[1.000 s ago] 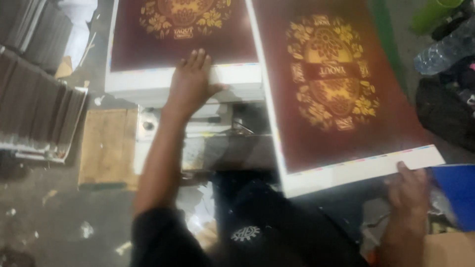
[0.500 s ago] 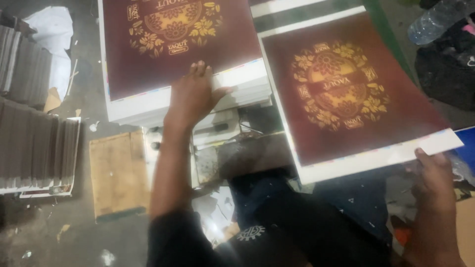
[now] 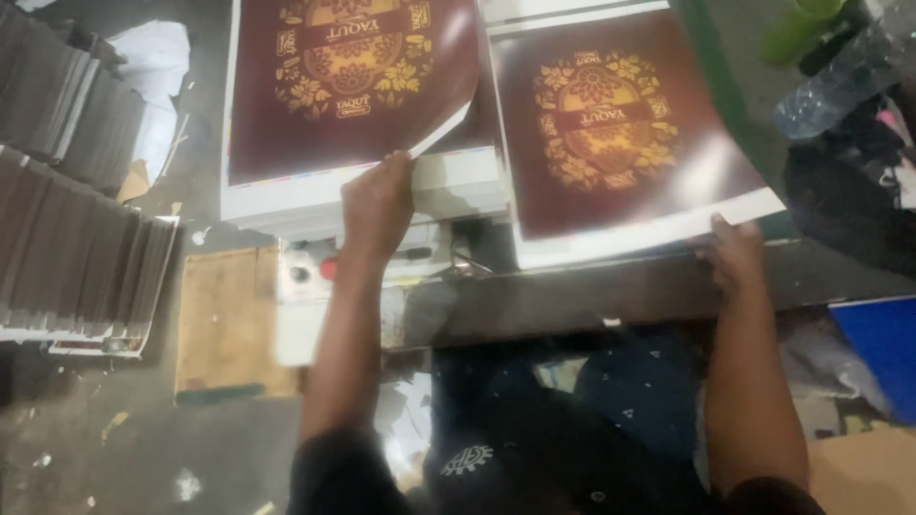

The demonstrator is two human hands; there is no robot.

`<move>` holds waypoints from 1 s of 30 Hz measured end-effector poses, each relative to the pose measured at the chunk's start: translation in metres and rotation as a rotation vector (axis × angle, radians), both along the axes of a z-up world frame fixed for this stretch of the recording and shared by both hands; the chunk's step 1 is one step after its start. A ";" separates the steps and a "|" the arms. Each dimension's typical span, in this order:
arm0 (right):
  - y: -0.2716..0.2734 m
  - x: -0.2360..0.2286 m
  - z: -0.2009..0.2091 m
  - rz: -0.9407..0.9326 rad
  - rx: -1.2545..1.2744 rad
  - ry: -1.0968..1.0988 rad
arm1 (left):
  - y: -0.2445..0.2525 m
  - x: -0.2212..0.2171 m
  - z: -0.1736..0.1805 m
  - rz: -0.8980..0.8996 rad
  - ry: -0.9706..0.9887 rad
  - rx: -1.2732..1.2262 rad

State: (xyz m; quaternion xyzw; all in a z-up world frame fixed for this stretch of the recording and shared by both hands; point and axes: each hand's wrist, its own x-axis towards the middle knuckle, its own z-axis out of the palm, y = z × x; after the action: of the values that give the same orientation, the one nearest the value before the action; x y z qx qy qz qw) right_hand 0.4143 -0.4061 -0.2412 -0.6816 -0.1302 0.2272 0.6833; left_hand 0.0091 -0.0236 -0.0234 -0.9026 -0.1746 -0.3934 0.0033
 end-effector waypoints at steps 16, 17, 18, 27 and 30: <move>0.061 -0.203 0.091 0.298 -0.129 0.236 | -0.169 0.012 -0.011 -0.175 -0.218 -0.032; 0.059 -0.208 0.072 0.501 0.036 0.000 | -0.181 0.017 -0.019 -0.203 -0.190 -0.058; 0.056 -0.212 0.052 0.702 0.200 -0.237 | -0.193 0.022 -0.027 -0.231 -0.162 -0.083; 0.005 -0.209 0.017 0.396 0.081 -0.320 | -0.233 0.013 -0.010 -0.368 0.173 -0.202; 0.001 -0.217 0.074 0.101 0.413 0.220 | -0.222 0.005 0.017 -0.317 0.170 -0.211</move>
State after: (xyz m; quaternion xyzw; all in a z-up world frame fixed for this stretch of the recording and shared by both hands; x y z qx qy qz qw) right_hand 0.1970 -0.4055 -0.1676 -0.4913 -0.1328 0.3025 0.8059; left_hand 0.0137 -0.2452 -0.0061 -0.9441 -0.0698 -0.2911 -0.1383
